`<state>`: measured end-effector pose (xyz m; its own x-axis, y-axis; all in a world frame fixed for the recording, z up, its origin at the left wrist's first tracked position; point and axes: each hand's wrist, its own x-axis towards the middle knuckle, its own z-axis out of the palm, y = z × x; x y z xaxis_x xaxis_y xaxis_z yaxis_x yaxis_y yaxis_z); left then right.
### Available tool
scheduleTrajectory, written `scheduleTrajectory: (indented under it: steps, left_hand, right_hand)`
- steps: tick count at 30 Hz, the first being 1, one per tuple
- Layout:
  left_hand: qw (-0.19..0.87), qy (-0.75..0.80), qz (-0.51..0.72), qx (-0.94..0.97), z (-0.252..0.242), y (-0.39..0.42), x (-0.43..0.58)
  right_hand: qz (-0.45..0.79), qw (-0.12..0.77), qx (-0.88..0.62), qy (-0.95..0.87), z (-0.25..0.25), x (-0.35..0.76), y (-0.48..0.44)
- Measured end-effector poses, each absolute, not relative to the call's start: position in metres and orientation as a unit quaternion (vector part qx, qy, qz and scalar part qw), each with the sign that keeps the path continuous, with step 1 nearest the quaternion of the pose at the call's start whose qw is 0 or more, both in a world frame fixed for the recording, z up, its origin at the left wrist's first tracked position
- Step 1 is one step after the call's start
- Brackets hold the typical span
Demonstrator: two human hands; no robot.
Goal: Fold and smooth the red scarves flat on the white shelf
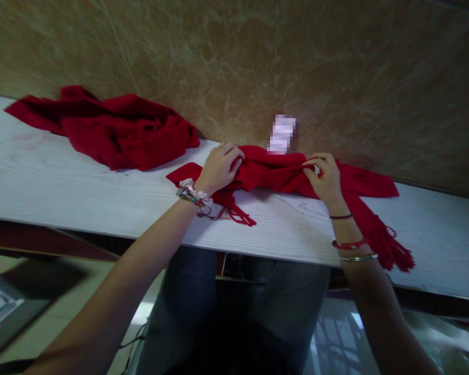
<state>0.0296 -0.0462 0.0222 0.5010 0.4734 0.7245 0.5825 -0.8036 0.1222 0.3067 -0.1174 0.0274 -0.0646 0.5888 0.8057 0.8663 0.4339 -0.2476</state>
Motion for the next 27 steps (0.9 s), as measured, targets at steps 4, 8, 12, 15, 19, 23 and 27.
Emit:
scheduleTrajectory:
  steps: [4, 8, 12, 15, 19, 23, 27]
  left_hand:
    - [0.077, -0.254, -0.375, -0.888, 0.019, -0.053, 0.036]
    - [0.079, -0.214, -0.307, -0.924, 0.018, -0.057, 0.041]
    - [0.070, -0.194, -0.278, -0.938, 0.015, -0.054, 0.042]
    - [0.073, -0.199, -0.293, -0.932, 0.014, -0.054, 0.042]
    - [0.071, -0.174, -0.336, -0.923, 0.018, -0.065, 0.043]
    - [0.071, -0.076, -0.305, -0.947, 0.018, -0.080, 0.052]
    - [0.116, -0.112, -0.267, -0.950, 0.011, -0.081, 0.059]
  right_hand:
    - [-0.085, 0.394, -0.456, -0.794, 0.029, 0.297, -0.124]
    - [-0.004, 0.301, -0.410, -0.861, 0.032, 0.288, -0.132]
    - [-0.012, 0.243, -0.399, -0.884, 0.025, 0.288, -0.129]
    - [-0.026, 0.233, -0.401, -0.886, 0.018, 0.291, -0.124]
    - [-0.059, 0.255, -0.423, -0.868, 0.015, 0.294, -0.119]
    - [-0.079, 0.312, -0.442, -0.838, 0.017, 0.294, -0.118]
    - [-0.090, 0.354, -0.459, -0.810, 0.019, 0.291, -0.119]
